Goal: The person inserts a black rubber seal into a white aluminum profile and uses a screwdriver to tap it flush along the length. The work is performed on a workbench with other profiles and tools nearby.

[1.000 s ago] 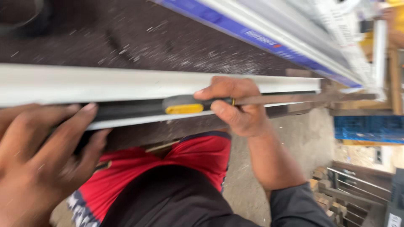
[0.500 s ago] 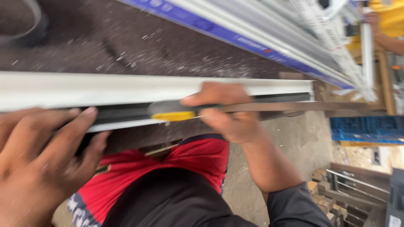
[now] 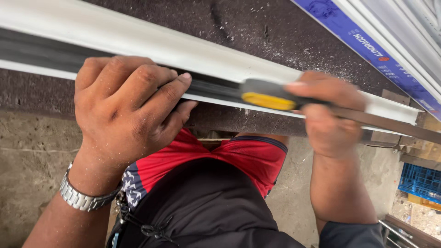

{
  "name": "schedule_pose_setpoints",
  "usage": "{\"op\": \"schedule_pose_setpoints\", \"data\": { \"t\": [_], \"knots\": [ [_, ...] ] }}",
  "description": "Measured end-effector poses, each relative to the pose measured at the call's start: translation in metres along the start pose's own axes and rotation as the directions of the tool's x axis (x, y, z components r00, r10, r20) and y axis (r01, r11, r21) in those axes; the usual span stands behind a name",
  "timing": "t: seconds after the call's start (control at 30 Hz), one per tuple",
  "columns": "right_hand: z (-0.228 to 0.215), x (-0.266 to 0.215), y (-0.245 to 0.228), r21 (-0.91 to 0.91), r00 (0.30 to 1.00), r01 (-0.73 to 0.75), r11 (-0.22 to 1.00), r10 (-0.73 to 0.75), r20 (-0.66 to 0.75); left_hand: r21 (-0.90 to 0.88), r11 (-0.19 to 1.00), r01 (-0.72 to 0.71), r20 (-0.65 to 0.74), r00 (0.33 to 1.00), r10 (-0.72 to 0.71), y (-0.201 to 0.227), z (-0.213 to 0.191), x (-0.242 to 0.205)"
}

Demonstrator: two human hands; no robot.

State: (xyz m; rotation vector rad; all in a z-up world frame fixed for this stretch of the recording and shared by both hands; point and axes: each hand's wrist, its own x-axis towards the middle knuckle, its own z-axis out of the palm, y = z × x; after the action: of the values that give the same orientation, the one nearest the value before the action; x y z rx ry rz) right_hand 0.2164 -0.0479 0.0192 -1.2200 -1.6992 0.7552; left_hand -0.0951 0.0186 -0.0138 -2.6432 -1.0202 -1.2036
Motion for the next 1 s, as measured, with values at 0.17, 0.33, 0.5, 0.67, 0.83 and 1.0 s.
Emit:
{"op": "schedule_pose_setpoints", "data": {
  "t": [0.17,0.33,0.5,0.67,0.83,1.0],
  "knots": [
    [0.010,0.007,-0.004,0.014,0.999,-0.037,0.999,0.037,0.006,-0.008,1.000,-0.003,0.004,1.000,0.003,-0.001,0.000,-0.002],
    [0.020,0.016,-0.009,0.182,0.987,0.158,0.970,-0.158,-0.018,-0.041,0.999,0.005,0.002,1.000,-0.005,-0.003,0.000,-0.007],
    [0.023,0.022,-0.006,0.170,0.992,0.129,0.977,-0.129,-0.012,-0.055,0.998,-0.001,-0.007,1.000,0.000,-0.004,0.000,-0.006],
    [0.018,0.013,-0.001,-0.090,0.999,0.023,0.996,-0.021,0.025,-0.069,0.998,0.014,0.004,1.000,-0.014,-0.002,-0.003,0.000],
    [0.019,0.007,-0.001,0.186,0.993,0.109,0.976,-0.097,-0.071,-0.052,0.999,0.005,-0.014,1.000,-0.006,-0.001,-0.005,0.002],
    [0.017,0.008,-0.003,0.198,0.989,0.144,0.970,-0.150,0.015,-0.069,0.998,0.005,-0.010,1.000,-0.006,-0.004,-0.003,0.000]
  ]
}}
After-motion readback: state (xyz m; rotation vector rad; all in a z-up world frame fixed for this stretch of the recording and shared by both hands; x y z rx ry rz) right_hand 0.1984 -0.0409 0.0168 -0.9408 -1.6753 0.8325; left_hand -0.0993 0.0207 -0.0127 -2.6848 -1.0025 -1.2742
